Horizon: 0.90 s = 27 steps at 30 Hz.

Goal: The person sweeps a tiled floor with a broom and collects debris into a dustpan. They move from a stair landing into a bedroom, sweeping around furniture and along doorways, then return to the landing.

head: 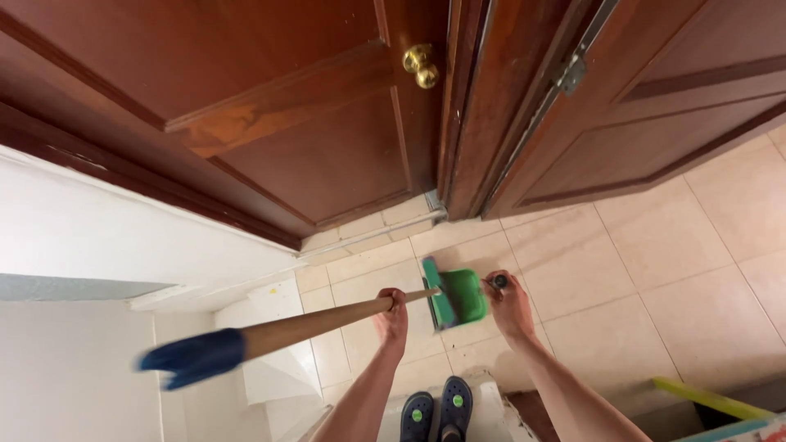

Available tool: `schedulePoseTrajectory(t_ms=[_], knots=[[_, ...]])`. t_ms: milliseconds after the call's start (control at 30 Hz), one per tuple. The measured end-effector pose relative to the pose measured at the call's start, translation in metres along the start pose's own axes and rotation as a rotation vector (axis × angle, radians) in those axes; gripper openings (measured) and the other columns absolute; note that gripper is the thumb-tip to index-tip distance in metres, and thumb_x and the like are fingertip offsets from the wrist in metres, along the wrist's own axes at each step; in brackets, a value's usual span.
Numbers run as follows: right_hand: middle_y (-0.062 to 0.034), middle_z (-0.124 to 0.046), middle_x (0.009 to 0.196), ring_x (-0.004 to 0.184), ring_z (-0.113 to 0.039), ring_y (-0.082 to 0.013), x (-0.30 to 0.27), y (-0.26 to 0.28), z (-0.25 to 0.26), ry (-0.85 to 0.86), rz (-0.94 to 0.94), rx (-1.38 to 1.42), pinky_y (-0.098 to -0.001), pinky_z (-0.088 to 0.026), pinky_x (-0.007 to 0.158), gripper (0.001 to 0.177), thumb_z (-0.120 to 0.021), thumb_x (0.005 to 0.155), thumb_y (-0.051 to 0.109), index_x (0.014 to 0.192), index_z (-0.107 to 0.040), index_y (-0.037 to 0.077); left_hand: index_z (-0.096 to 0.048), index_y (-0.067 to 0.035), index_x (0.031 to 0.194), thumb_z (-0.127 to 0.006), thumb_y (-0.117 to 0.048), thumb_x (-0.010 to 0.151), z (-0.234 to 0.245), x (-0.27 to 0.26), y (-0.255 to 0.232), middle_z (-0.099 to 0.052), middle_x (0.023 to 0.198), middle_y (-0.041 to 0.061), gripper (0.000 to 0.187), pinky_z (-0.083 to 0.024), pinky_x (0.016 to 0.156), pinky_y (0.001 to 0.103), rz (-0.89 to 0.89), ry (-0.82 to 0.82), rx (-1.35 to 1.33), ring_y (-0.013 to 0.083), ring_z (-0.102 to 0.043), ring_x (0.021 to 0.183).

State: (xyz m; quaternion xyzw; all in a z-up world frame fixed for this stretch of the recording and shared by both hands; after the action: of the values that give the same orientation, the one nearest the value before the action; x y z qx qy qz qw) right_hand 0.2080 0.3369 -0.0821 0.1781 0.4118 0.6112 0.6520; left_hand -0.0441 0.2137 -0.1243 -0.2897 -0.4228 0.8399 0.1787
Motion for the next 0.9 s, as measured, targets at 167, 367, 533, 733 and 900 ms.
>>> schedulePoseTrajectory(t_ms=[167, 367, 533, 733, 900], knots=[[-0.0171, -0.071, 0.096, 0.099, -0.071, -0.0444, 0.026, -0.022, 0.009, -0.071, 0.059, -0.02, -0.0559, -0.058, 0.086, 0.017, -0.073, 0.092, 0.035, 0.102, -0.071, 0.022, -0.068, -0.018, 0.087, -0.057, -0.032, 0.097, 0.022, 0.009, -0.035, -0.072, 0.084, 0.014, 0.021, -0.056, 0.076, 0.046, 0.05, 0.025, -0.046, 0.0313, -0.072, 0.087], [-0.0043, -0.075, 0.115, 0.106, -0.073, -0.0278, 0.051, -0.044, 0.018, -0.155, 0.024, 0.004, -0.0441, -0.058, 0.093, 0.037, -0.085, 0.081, 0.034, 0.114, -0.07, 0.028, -0.07, -0.02, 0.092, -0.059, -0.043, 0.096, 0.033, 0.044, -0.021, -0.074, 0.091, 0.011, 0.026, -0.059, 0.081, 0.041, 0.085, -0.03, -0.107, 0.0275, -0.073, 0.093], [-0.0093, -0.073, 0.119, 0.117, -0.068, -0.0308, 0.018, 0.016, 0.042, -0.215, 0.061, 0.042, -0.046, -0.055, 0.101, 0.04, -0.082, 0.083, 0.028, 0.119, -0.066, 0.021, -0.072, -0.017, 0.09, -0.06, -0.04, 0.095, 0.047, 0.051, -0.026, -0.073, 0.092, 0.014, 0.026, -0.056, 0.087, 0.044, 0.144, -0.069, -0.11, 0.0318, -0.072, 0.097], [0.0005, -0.067, 0.12, 0.12, -0.064, -0.027, 0.011, 0.059, 0.047, -0.283, 0.226, -0.307, -0.0501, -0.052, 0.102, 0.036, -0.071, 0.088, 0.024, 0.123, -0.063, 0.025, -0.072, -0.016, 0.092, -0.061, -0.036, 0.096, 0.009, 0.074, -0.011, -0.073, 0.096, 0.014, 0.024, -0.054, 0.09, 0.046, 0.168, -0.063, -0.175, 0.0333, -0.071, 0.102], [0.0026, -0.063, 0.121, 0.124, -0.061, -0.0258, 0.005, 0.078, 0.04, -0.313, 0.279, -0.485, -0.0481, -0.048, 0.108, 0.038, -0.067, 0.086, 0.017, 0.123, -0.061, 0.027, -0.076, -0.016, 0.084, -0.063, -0.043, 0.093, 0.018, 0.055, -0.06, -0.077, 0.089, 0.013, 0.031, -0.055, 0.083, 0.046, 0.209, -0.066, -0.122, 0.0314, -0.075, 0.092]])
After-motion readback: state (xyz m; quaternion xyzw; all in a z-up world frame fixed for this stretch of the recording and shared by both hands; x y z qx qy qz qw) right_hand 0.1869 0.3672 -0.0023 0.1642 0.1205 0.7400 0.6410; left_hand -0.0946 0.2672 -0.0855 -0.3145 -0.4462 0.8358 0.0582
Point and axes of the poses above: each hand's wrist, its own x-axis towards the middle knuckle, its own z-axis out of the back of the hand, y = z × x, the point moved 6 cm from there along x, towards the middle knuckle
